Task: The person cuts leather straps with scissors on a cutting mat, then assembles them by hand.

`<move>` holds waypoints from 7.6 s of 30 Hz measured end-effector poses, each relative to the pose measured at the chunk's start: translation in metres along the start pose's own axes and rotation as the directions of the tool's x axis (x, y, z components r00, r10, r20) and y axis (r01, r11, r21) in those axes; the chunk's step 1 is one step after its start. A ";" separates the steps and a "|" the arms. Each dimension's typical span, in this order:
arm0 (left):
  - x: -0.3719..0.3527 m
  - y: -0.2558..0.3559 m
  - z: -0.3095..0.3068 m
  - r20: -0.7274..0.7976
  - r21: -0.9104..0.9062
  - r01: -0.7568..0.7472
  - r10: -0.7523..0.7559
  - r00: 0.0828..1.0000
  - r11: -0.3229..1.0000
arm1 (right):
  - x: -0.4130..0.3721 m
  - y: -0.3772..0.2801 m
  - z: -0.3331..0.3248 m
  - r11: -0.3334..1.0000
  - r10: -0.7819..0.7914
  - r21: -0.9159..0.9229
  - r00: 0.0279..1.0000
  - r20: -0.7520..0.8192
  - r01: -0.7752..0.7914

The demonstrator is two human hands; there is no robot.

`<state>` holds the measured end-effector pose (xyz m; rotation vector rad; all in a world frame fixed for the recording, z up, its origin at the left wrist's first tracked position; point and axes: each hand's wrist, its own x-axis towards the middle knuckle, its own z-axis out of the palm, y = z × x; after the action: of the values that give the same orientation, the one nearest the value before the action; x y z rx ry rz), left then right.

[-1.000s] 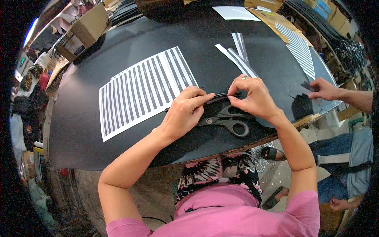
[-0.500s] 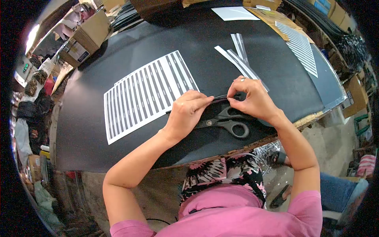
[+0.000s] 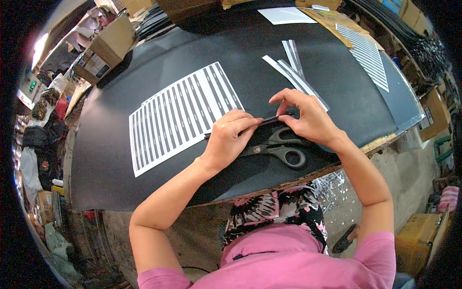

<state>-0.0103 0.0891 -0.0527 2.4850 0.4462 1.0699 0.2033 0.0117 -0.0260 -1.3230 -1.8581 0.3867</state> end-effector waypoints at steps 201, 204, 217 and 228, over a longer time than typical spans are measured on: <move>0.014 0.036 -0.026 0.696 -0.651 0.633 -0.002 0.718 0.420 | -0.159 -0.117 -0.049 0.357 0.635 0.378 0.519 0.573 -0.854; 0.012 0.036 -0.025 0.698 -0.648 0.625 0.011 0.716 0.435 | -0.146 -0.114 -0.048 0.457 0.632 0.326 0.560 0.537 -0.828; 0.010 0.034 -0.023 0.673 -0.677 0.595 0.037 0.739 0.433 | -0.123 -0.121 -0.044 0.459 0.686 0.239 0.512 0.517 -0.856; 0.011 0.036 -0.025 0.678 -0.669 0.603 0.023 0.735 0.434 | -0.118 -0.121 -0.044 0.484 0.691 0.199 0.512 0.510 -0.852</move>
<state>-0.0167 0.0681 -0.0133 1.5254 0.0798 0.1439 0.1731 -0.1512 0.0287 -1.8033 -1.1437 1.5547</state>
